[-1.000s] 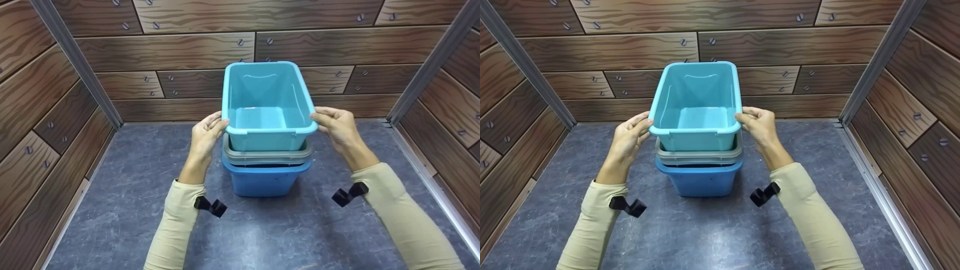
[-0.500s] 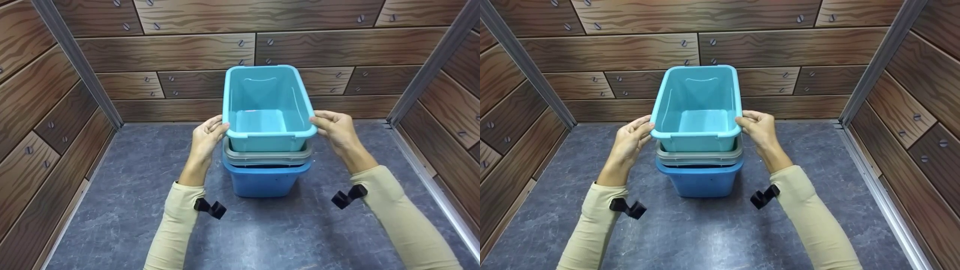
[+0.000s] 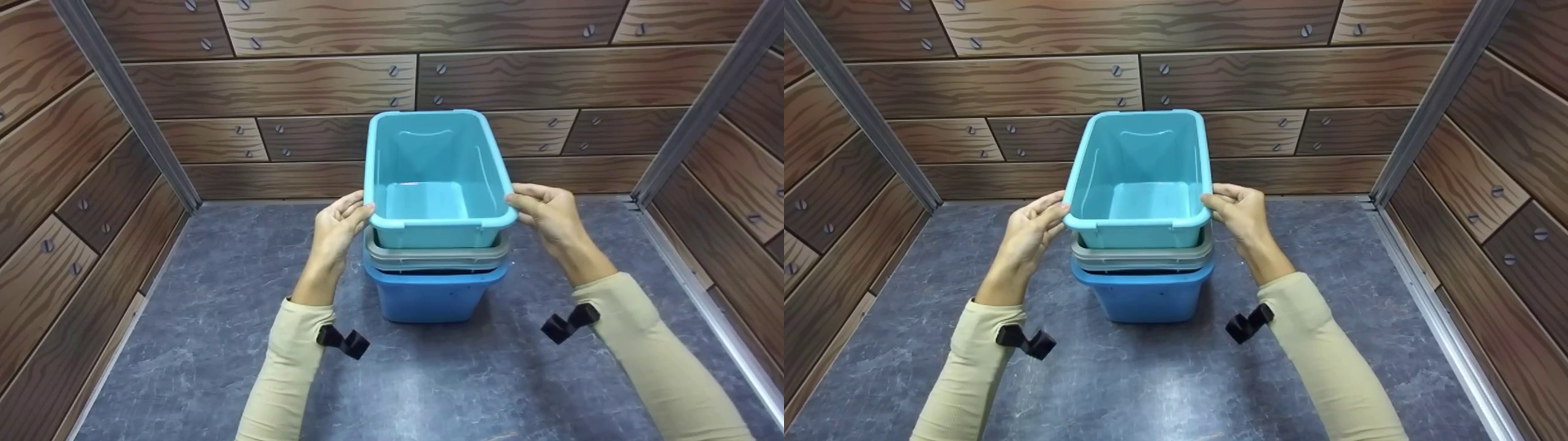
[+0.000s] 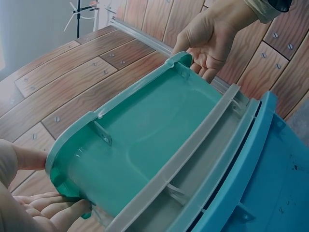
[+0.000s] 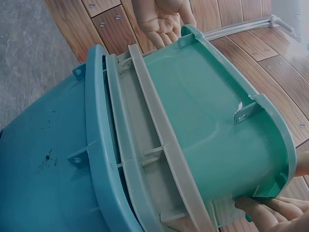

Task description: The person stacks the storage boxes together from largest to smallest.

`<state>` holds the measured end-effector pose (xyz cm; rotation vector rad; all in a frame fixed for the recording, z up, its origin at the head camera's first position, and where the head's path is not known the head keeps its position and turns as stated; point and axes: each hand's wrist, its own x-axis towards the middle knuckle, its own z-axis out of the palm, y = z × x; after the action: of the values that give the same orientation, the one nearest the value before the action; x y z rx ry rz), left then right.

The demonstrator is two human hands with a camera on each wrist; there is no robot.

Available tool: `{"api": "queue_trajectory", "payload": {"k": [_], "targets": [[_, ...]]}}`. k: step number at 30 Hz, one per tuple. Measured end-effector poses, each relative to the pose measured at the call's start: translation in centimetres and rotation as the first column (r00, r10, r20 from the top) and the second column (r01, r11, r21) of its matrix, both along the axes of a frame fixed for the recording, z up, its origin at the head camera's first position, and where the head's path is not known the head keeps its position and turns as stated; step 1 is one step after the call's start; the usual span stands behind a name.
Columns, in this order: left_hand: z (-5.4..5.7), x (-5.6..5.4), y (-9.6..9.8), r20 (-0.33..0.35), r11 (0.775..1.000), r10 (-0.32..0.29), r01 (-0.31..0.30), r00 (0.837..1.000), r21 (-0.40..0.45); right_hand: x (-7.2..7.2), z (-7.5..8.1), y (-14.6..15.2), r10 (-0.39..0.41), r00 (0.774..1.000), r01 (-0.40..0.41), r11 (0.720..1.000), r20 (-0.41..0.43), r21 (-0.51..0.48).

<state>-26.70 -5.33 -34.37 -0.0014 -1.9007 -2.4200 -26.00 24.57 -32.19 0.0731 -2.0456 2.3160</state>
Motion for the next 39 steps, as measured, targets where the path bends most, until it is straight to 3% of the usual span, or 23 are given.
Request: {"api": "queue_trajectory", "payload": {"k": [11,27,32,39], "targets": [[-0.6,0.0,-0.3,0.009,1.0,-0.027,0.027,1.0,-0.011,-0.2,-0.6,-0.1,0.006,1.0,-0.006,1.0,0.002,0.017],[-0.9,-0.1,-0.3,0.02,0.998,0.015,-0.014,1.0,-0.059,-0.4,-1.0,-0.1,0.006,0.999,-0.009,0.998,0.037,0.068],[-1.2,-0.2,-0.2,-0.016,0.997,0.008,-0.009,1.0,-0.078,-0.5,-1.3,-0.2,-0.004,1.0,0.0,0.991,0.03,0.133],[-1.4,-0.3,-0.2,-0.046,0.984,0.015,-0.023,0.999,-0.176,-0.5,-1.5,-0.3,-0.025,1.0,0.023,0.969,0.006,0.247]]}}
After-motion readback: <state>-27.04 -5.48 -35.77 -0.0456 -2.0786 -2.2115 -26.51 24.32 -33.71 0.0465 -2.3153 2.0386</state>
